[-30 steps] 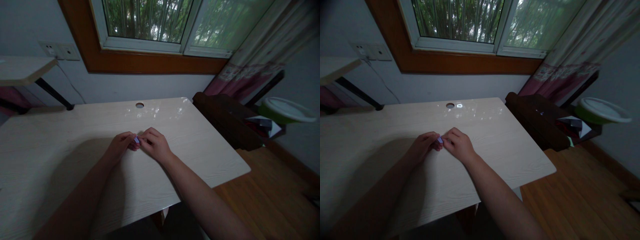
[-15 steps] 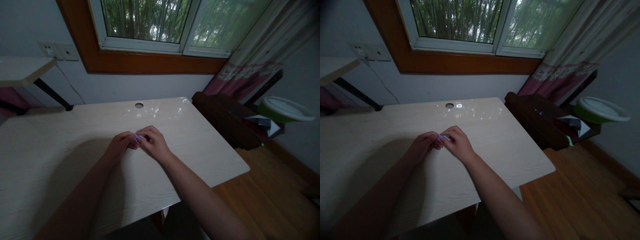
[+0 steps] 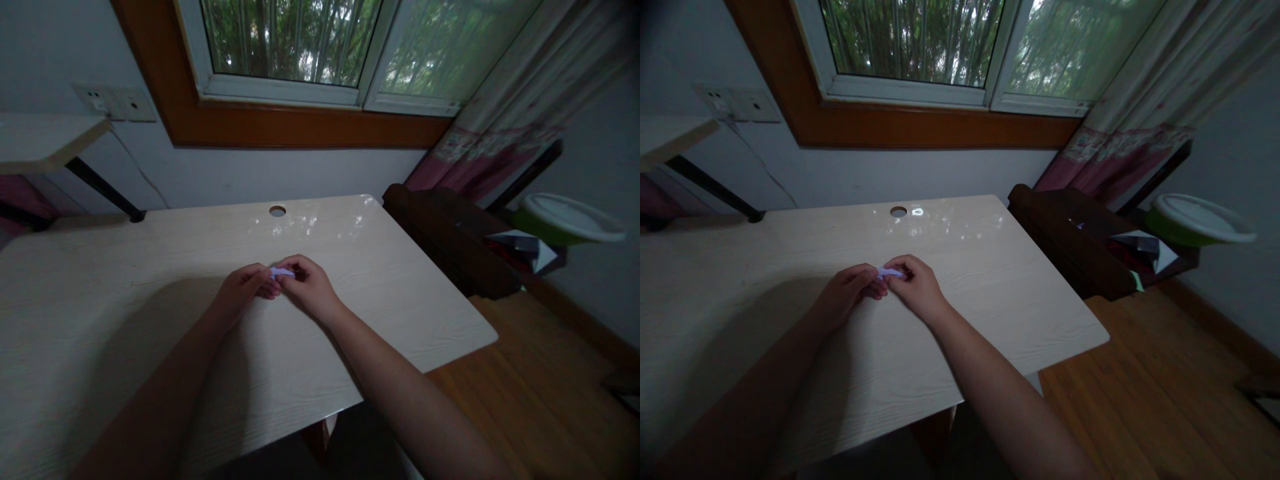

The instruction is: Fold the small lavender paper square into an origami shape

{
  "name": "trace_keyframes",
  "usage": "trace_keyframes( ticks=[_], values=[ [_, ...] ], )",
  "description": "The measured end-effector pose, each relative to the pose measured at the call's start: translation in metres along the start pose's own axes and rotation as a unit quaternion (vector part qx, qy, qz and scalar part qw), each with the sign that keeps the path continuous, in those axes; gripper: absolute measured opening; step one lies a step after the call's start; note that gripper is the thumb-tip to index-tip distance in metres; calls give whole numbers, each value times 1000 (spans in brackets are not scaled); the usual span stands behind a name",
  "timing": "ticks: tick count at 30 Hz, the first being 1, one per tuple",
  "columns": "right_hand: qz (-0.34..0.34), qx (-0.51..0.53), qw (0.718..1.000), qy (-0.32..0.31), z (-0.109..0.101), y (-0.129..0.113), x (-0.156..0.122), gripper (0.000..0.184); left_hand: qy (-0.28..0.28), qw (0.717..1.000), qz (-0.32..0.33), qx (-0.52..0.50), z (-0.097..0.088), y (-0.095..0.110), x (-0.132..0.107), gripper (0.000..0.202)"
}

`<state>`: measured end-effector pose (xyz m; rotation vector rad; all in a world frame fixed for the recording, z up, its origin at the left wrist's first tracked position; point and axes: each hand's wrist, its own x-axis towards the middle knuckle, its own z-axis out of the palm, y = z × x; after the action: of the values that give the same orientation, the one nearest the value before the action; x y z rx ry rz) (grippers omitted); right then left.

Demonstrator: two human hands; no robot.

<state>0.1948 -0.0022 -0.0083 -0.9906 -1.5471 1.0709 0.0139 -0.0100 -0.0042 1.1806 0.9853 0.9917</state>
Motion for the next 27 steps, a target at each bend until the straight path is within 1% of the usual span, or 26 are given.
trace_keyframes(
  ticks=[3, 7, 12, 16, 18, 21, 24, 27],
  values=[
    [44, 88, 995, -2, 0, 0, 2, 19, -15, 1000, -3, 10, -1, -1, 0, 26],
    [82, 169, 982, -29, -2, 2, 4, 23, -43, 999, 2, 24, -1, 4, -2, 28],
    [87, 242, 963, -81, -2, 3, 4, 24, -98, 993, 9, 63, 1, 11, -5, 31],
    [87, 261, 956, -102, -1, 0, 2, 32, -139, 985, 16, 97, 0, 13, -6, 31],
    [87, 266, 954, -104, -2, -1, 2, 37, -142, 985, 22, 93, -1, 13, -7, 30],
    [87, 265, 955, -101, -3, -2, 1, 43, -133, 989, 25, 61, -3, 12, -8, 30],
    [96, 264, 956, -85, -6, -4, 2, 48, -127, 991, 21, 31, -4, 10, -7, 28],
    [110, 270, 954, -65, -7, -4, 4, 51, -119, 992, 22, 27, -4, 8, -6, 26]
  ],
)
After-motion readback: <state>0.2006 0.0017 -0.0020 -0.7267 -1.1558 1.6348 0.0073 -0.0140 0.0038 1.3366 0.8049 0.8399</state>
